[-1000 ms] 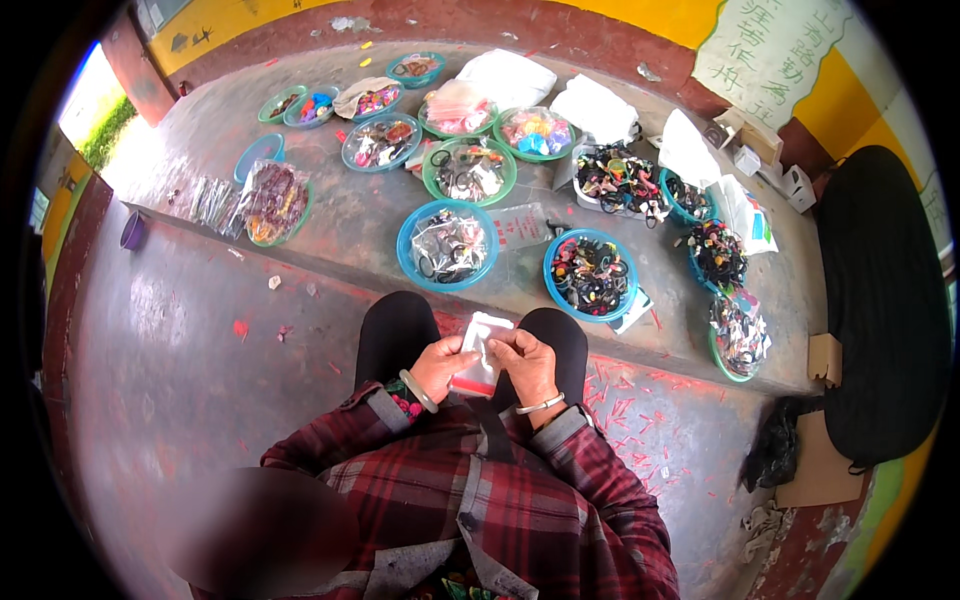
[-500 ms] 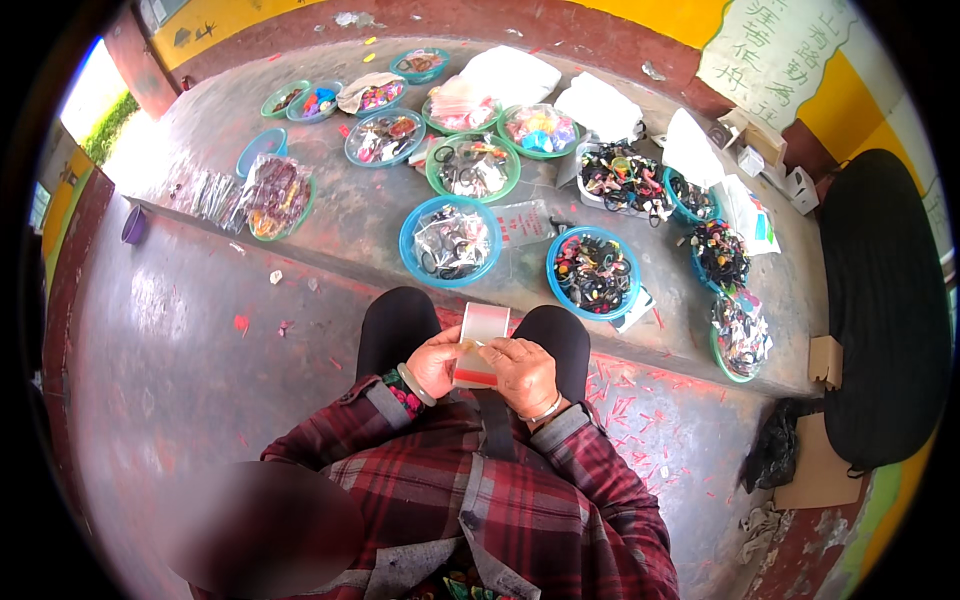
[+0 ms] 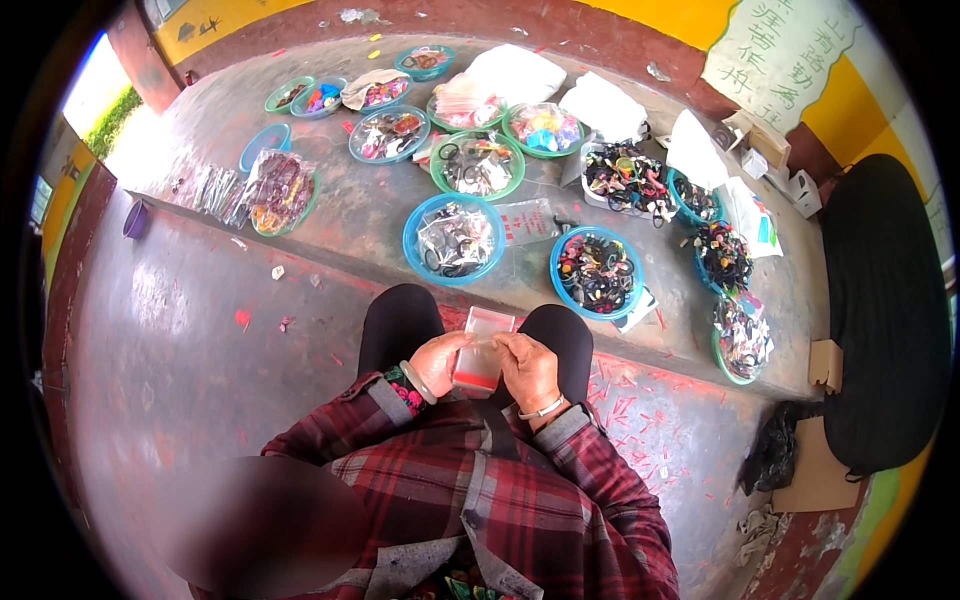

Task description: The person sits on the floor and repeatedly picks small hair accessories from a blue bowl, places them into small clear plastic bags, and seals them. The person also handles a small white box, opening and closing it, and places the packaged items into the box or onto the floor.

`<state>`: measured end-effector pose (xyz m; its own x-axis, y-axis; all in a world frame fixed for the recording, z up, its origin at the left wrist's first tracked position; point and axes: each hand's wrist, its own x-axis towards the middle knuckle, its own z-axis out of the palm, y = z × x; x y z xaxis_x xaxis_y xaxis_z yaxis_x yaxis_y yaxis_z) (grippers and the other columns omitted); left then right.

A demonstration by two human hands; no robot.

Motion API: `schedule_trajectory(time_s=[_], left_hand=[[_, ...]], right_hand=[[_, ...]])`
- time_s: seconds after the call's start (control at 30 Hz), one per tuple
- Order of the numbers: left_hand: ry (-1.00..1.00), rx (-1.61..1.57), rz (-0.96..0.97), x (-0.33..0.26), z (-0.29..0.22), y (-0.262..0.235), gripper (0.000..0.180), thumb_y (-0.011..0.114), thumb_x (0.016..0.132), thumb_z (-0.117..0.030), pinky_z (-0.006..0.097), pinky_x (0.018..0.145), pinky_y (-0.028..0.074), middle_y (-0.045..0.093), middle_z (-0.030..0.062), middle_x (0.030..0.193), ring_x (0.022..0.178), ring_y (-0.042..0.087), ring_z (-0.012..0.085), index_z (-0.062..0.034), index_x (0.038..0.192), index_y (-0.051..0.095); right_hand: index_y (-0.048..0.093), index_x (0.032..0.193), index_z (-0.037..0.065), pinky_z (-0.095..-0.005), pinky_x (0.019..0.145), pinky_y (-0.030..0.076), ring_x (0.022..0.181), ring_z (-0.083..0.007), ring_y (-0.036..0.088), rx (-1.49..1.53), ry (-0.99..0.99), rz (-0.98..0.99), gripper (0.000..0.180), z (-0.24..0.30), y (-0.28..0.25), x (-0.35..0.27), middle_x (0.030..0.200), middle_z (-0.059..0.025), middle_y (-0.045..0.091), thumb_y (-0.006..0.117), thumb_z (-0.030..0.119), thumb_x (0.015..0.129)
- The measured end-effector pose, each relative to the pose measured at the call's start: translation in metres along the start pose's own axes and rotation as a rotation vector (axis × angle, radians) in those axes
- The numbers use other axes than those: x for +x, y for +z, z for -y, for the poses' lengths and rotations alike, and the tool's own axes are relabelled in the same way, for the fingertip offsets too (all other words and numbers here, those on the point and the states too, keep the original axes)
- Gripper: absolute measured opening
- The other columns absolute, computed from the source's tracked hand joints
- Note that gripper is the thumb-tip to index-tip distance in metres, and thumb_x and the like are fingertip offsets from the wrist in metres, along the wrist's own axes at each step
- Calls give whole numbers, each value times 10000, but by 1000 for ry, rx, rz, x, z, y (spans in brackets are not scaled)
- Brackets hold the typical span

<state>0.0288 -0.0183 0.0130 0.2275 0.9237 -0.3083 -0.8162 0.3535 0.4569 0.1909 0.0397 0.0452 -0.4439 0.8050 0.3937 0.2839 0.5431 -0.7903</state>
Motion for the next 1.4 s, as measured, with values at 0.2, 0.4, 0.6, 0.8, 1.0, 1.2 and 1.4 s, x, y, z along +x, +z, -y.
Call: schedule_trajectory(time_s=[0.2, 0.4, 0.6, 0.8, 1.0, 1.2, 1.4], left_hand=[[10, 18, 34, -2, -2, 9, 289, 470, 898, -170, 354, 839, 463, 592, 140, 1039, 935, 592, 229, 37, 1095, 511], [54, 112, -23, -1, 2, 3, 281, 501, 894, -162, 305, 772, 491, 608, 114, 989, 860, 610, 189, 36, 1091, 517], [122, 364, -77, -2, 4, 8, 268, 503, 906, -200, 223, 737, 431, 600, 22, 903, 815, 539, 76, 30, 1024, 575], [232, 480, -95, 4, 15, -1, 292, 485, 917, -221, 204, 706, 400, 565, -19, 858, 779, 475, 38, 41, 1007, 576], [207, 415, -138, 11, 19, -20, 206, 500, 907, -134, 206, 649, 426, 582, 5, 831, 715, 519, 46, 35, 997, 576], [212, 287, -116, 4, 10, 7, 219, 490, 911, -133, 217, 698, 452, 605, 36, 894, 769, 561, 74, 39, 1021, 569], [192, 261, -127, 8, 14, 2, 227, 482, 913, -128, 239, 718, 475, 609, 55, 918, 796, 581, 93, 50, 1031, 559]], right_hand=[[610, 879, 6, -185, 515, 424, 579, -52, 520, 292, 209, -57, 77, 0, 5, -3, 710, -12, 593, 542, 10, 844], [583, 854, 29, -175, 450, 370, 496, -53, 510, 578, 500, -121, 84, 4, 2, 2, 666, -18, 591, 515, 70, 881], [568, 827, 38, -181, 414, 349, 464, -67, 521, 665, 630, -192, 87, 0, 1, 2, 639, -17, 586, 521, 91, 878], [568, 819, 39, -184, 398, 345, 458, -73, 524, 532, 653, -233, 96, -10, 1, 1, 637, -32, 587, 522, 101, 877], [567, 816, 34, -184, 400, 356, 460, -76, 522, 519, 630, -314, 106, -17, -2, 3, 644, -31, 578, 522, 107, 879], [564, 820, 24, -185, 397, 364, 465, -87, 527, 549, 591, -378, 110, -23, -3, 5, 643, -32, 571, 529, 112, 877], [558, 826, 13, -184, 392, 371, 469, -94, 534, 552, 603, -420, 105, -31, -4, 8, 643, -35, 570, 532, 102, 874]])
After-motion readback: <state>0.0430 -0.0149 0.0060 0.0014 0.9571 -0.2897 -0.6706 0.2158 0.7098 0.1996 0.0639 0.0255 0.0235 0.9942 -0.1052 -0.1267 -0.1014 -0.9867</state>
